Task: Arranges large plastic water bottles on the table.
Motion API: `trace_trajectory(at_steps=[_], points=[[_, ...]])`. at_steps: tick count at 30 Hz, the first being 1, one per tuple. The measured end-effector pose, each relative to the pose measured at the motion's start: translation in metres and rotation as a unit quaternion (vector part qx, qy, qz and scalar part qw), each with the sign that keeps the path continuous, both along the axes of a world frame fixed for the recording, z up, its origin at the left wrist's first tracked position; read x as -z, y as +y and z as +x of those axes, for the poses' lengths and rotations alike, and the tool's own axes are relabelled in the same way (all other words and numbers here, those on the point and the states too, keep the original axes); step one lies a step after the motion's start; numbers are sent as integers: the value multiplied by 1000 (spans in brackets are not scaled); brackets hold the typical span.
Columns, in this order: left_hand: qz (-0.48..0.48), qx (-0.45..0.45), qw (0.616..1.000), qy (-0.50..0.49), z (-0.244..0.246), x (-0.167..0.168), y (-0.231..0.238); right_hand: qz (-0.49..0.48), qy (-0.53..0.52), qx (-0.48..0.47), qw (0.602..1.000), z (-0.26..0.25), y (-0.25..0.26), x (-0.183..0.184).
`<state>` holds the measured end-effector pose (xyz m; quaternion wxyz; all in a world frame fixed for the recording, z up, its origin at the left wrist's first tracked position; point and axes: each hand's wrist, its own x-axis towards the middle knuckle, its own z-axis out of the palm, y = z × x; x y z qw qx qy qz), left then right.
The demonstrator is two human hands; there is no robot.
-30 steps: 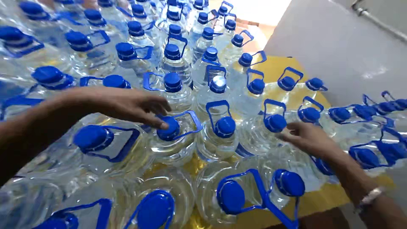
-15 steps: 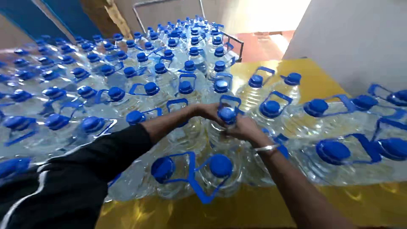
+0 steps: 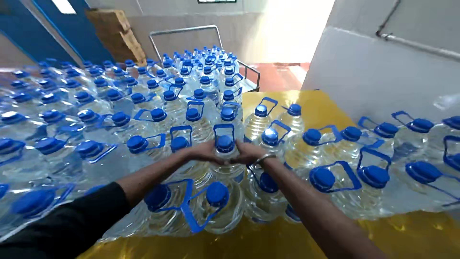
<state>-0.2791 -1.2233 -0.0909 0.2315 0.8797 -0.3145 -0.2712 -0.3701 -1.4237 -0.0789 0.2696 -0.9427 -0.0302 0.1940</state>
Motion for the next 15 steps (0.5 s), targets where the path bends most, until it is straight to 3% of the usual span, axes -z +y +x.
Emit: trace_trajectory(at_steps=[3, 5, 7, 9, 12, 15], points=[[69, 0, 995, -73, -5, 10, -2, 25, -119, 14, 992, -24, -29, -19], [79, -8, 994, -81, -10, 13, -3, 15, -228, 99, 969, -48, -62, -26], [79, -6, 994, -81, -13, 10, -3, -50, -261, 204, 942, -65, -95, -35], [75, -7, 994, -80, -10, 7, -6, -83, -165, 260, 948, -69, -121, -32], [90, -16, 995, -45, -15, 3, -6, -71, 9, 246, 967, -64, -126, -4], [139, 11, 990, -29, -10, -26, 7, -89, 38, 248, 964, -53, -104, 3]])
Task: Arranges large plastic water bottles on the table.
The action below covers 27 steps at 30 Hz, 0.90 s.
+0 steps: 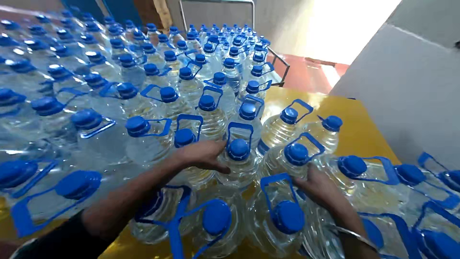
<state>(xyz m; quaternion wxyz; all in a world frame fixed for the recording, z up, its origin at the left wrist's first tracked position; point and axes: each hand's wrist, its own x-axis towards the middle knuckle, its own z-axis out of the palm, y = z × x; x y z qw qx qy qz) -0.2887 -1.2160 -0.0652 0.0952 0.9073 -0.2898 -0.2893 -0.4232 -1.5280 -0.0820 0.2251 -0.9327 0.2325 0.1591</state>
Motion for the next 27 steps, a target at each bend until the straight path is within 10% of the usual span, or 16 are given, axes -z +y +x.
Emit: trace_trajectory(at_steps=[6, 15, 27], points=[[-175, 77, 970, -151, 0, -48, -59, -23, -72, 28, 997, -17, 13, 26], [-177, 128, 968, 128, 14, 42, -189, 5, -99, 20, 995, -31, 10, 32], [163, 118, 979, -11, 9, 3, -192, 71, -92, -13, 993, -18, 1, 27]])
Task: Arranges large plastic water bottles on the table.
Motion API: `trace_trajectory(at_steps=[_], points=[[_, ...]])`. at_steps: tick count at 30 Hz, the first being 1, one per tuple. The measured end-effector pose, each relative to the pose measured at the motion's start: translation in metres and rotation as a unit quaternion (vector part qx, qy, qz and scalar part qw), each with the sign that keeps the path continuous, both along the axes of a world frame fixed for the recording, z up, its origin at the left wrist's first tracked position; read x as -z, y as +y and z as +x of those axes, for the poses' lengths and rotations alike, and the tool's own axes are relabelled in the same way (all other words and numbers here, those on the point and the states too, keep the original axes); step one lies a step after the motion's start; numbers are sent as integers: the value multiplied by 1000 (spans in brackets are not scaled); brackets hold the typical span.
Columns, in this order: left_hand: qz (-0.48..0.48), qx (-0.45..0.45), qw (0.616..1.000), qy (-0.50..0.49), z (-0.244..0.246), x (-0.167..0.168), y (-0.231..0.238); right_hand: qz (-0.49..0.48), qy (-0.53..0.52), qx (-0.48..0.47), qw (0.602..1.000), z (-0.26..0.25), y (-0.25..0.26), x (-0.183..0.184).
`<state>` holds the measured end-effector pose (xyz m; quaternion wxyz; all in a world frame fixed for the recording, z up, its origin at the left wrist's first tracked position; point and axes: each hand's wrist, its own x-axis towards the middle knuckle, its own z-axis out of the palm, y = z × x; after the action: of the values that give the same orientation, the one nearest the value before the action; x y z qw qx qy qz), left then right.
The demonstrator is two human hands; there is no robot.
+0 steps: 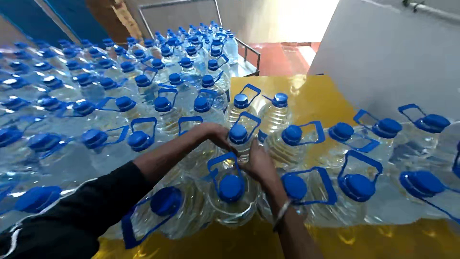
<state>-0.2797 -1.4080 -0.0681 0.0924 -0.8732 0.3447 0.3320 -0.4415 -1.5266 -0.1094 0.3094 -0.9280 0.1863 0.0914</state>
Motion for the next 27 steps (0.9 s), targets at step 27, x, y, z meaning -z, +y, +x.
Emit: trace_trajectory(at_steps=[27], points=[[-283, -91, 949, 107, -59, 31, -142, -247, 139, -372, 884, -30, -213, -62]])
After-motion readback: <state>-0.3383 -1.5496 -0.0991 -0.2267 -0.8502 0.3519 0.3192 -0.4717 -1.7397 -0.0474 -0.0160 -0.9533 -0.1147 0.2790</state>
